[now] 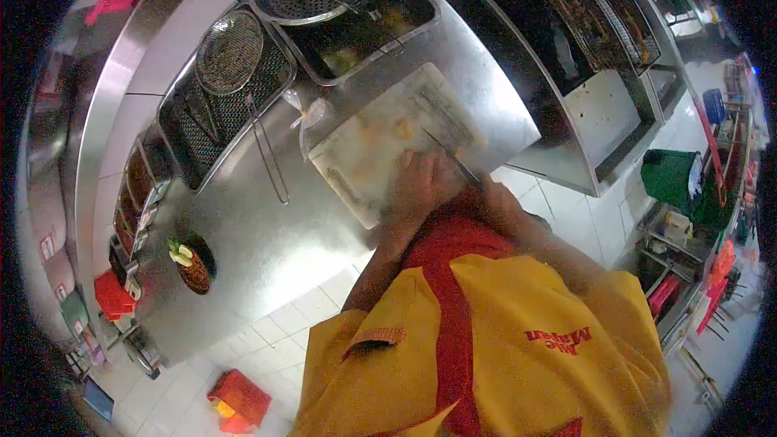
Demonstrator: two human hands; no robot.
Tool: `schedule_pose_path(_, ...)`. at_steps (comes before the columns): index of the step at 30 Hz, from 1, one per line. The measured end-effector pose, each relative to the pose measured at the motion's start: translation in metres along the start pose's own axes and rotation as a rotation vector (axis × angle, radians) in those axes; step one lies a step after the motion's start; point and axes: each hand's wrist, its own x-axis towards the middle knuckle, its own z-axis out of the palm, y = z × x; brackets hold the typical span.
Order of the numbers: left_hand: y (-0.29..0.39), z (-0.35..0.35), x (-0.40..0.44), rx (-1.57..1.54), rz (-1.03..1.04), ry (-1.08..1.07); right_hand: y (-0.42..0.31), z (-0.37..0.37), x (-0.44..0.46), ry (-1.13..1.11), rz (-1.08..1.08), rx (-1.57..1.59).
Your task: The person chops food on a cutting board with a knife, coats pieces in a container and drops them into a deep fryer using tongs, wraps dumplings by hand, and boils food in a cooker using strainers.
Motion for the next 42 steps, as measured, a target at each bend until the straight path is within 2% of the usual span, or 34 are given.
schedule_pose_path(2, -0.001, 0.003, -0.002, 0.043, -0.005, 0.06, 0.003, -0.001, -0.006, 0.049, -0.055, -0.014)
schedule_pose_path(4, 0.001, 0.001, 0.006, -0.217, -0.245, -0.041, 0.001, -0.006, -0.005, 0.106, -0.102, -0.026)
schedule_pose_path(6, -0.001, 0.009, 0.004, -0.223, -0.237, 0.018, -0.01, -0.016, 0.005, -0.089, 0.092, 0.053)
schedule_pose_path(7, -0.002, 0.014, 0.004, -0.229, -0.227, 0.077, 0.001, -0.008, 0.011, -0.085, 0.089, 0.051)
schedule_pose_path(8, 0.0, 0.012, 0.005, -0.227, -0.228, 0.078, 0.018, 0.01, 0.02, -0.006, -0.007, 0.003)
schedule_pose_path(9, 0.0, 0.007, 0.007, -0.218, -0.255, -0.035, 0.018, 0.013, 0.024, 0.073, -0.107, -0.045)
schedule_pose_path(10, 0.0, 0.004, 0.009, -0.207, -0.282, -0.146, 0.02, 0.012, 0.028, 0.072, -0.116, -0.044)
schedule_pose_path(11, 0.0, 0.006, 0.006, -0.199, -0.285, -0.144, 0.004, -0.001, 0.027, 0.001, -0.075, -0.065)
schedule_pose_path(13, -0.003, 0.009, 0.001, -0.098, -0.192, 0.014, -0.007, -0.009, 0.03, -0.071, -0.043, -0.081)
schedule_pose_path(14, -0.001, 0.006, 0.003, -0.088, -0.193, 0.016, -0.008, -0.011, 0.032, 0.036, -0.077, -0.027)
schedule_pose_path(15, 0.002, 0.001, 0.006, -0.187, -0.274, 0.042, -0.01, -0.013, 0.034, 0.144, -0.111, 0.029)
schedule_pose_path(16, 0.004, -0.002, 0.008, -0.288, -0.355, 0.068, -0.013, -0.017, 0.036, 0.143, -0.12, 0.032)
schedule_pose_path(18, -0.002, -0.004, 0.004, -0.332, -0.33, 0.053, -0.02, -0.027, 0.038, 0.209, -0.194, 0.244)
schedule_pose_path(20, -0.005, -0.002, 0.0, -0.378, -0.308, 0.039, -0.023, -0.028, 0.047, 0.181, -0.174, 0.27)
schedule_pose_path(22, -0.005, 0.002, -0.004, -0.398, -0.401, 0.062, -0.024, -0.025, 0.055, 0.149, -0.155, 0.292)
schedule_pose_path(24, -0.003, -0.002, -0.002, -0.361, -0.381, 0.068, -0.02, -0.016, 0.064, 0.302, -0.207, 0.394)
schedule_pose_path(27, 0.003, -0.002, 0.002, -0.312, -0.395, 0.081, -0.011, -0.009, 0.08, 0.301, -0.264, 0.511)
schedule_pose_path(31, 0.012, -0.008, 0.007, -0.314, -0.416, 0.09, -0.018, -0.025, 0.062, 0.334, -0.308, 0.533)
schedule_pose_path(33, 0.012, -0.005, 0.007, -0.31, -0.416, 0.11, -0.015, -0.03, 0.055, 0.231, -0.152, 0.316)
schedule_pose_path(37, 0.005, 0.007, 0.005, -0.272, -0.394, 0.13, 0.004, -0.014, 0.058, 0.218, -0.157, 0.351)
schedule_pose_path(41, 0.011, 0.006, 0.025, -0.232, -0.391, 0.137, 0.009, -0.019, 0.05, 0.296, -0.227, 0.357)
schedule_pose_path(42, 0.009, 0.005, 0.029, -0.175, -0.339, 0.221, 0.009, -0.023, 0.045, 0.294, -0.253, 0.369)
